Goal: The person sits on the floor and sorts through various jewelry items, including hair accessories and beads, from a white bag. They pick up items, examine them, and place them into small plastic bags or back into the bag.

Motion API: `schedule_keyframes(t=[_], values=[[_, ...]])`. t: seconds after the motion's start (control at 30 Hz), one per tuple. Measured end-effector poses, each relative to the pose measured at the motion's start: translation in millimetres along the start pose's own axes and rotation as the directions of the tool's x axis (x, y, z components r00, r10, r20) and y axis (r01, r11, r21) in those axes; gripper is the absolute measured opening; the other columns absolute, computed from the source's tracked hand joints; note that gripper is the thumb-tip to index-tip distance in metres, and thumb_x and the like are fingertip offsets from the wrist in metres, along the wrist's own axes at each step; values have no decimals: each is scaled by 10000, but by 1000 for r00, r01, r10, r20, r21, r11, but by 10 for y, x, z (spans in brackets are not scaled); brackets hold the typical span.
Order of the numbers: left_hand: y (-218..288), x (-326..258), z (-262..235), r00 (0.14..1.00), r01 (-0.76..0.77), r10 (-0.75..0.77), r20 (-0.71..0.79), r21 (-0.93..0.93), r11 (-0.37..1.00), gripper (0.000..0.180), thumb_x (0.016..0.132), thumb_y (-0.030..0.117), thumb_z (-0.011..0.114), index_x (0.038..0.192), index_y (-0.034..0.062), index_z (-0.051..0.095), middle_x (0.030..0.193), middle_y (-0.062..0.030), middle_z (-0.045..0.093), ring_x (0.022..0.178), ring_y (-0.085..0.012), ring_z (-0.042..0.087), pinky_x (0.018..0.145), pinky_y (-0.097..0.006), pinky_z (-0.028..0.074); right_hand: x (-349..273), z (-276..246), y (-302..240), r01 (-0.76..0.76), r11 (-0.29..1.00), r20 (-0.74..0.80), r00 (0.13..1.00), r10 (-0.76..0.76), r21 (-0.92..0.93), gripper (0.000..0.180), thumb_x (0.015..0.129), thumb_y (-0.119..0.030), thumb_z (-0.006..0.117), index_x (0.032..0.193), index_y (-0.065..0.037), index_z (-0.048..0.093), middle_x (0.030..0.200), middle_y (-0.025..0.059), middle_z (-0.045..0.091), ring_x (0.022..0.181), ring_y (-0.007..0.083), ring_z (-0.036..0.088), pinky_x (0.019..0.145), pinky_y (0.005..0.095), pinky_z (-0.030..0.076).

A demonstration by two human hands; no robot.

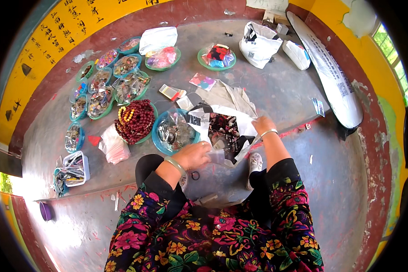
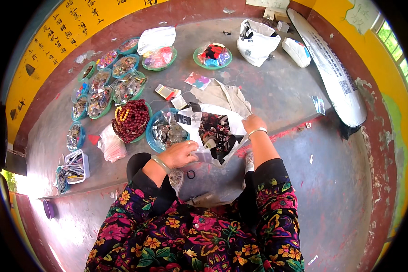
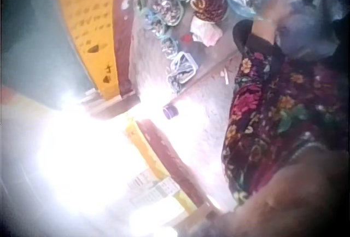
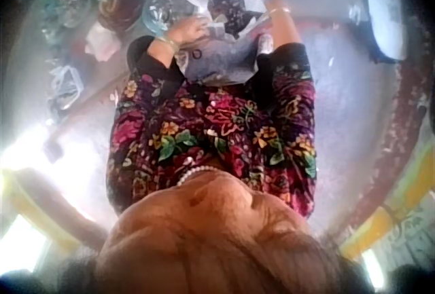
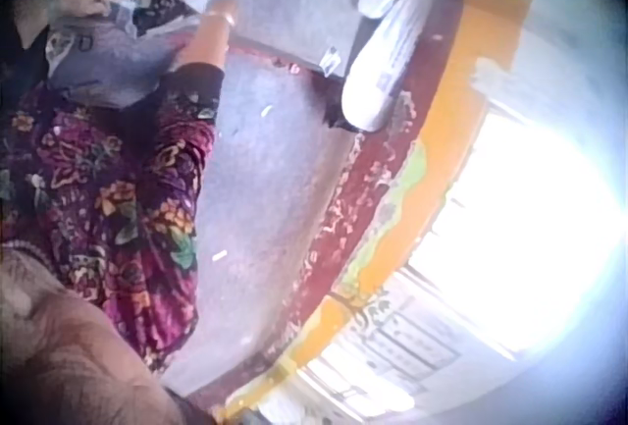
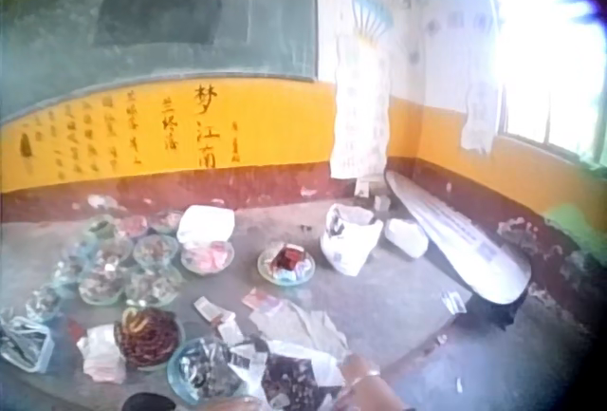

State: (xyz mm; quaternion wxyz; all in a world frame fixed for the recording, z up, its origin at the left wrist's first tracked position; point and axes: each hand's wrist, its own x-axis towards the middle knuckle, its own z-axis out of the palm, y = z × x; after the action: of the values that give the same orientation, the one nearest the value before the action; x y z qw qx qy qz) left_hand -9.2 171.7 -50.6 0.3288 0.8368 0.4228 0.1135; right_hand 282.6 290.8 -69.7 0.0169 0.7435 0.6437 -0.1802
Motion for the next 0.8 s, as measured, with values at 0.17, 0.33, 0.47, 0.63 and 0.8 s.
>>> schedule_keyframes(t=[0.17,0.33,0.47,0.63,0.8], values=[[-112,96,18,940,-220,211,-268,-5,975,250,740,165,640,915,7,556,1014,-136,522,921,-309,528,793,-355,434,272,26,-18,130,954,-243,968,-63,271,294,739,-271,559,923,-52,629,908,205,606,864,373,575,746,425,466],[-13,107,-173,922,-249,218,-321,-57,967,221,727,121,625,898,8,541,986,-134,530,911,-308,531,788,-355,435,244,-68,-328,350,869,-498,855,-144,350,227,694,-182,552,865,-61,637,779,221,593,774,397,564,669,426,463],[8,102,-199,890,-297,260,-375,-43,954,187,713,81,675,837,22,549,940,-111,549,867,-287,549,735,-343,449,183,-190,-486,364,772,-515,855,-55,521,225,693,-139,559,889,-53,632,753,229,589,745,414,556,646,436,450],[-11,85,-215,890,-273,248,-383,-11,962,183,715,87,669,834,21,547,960,-122,543,880,-289,549,726,-342,452,379,-201,-278,301,826,-611,789,65,477,230,735,-187,581,907,-46,642,706,219,580,642,355,549,607,386,442],[-75,94,-126,955,-191,181,-234,-20,981,179,723,113,654,833,14,554,1009,-135,532,914,-302,541,763,-344,451,395,-353,92,33,919,-379,916,129,392,268,731,-259,564,879,-48,639,815,211,611,801,393,576,691,427,463]])
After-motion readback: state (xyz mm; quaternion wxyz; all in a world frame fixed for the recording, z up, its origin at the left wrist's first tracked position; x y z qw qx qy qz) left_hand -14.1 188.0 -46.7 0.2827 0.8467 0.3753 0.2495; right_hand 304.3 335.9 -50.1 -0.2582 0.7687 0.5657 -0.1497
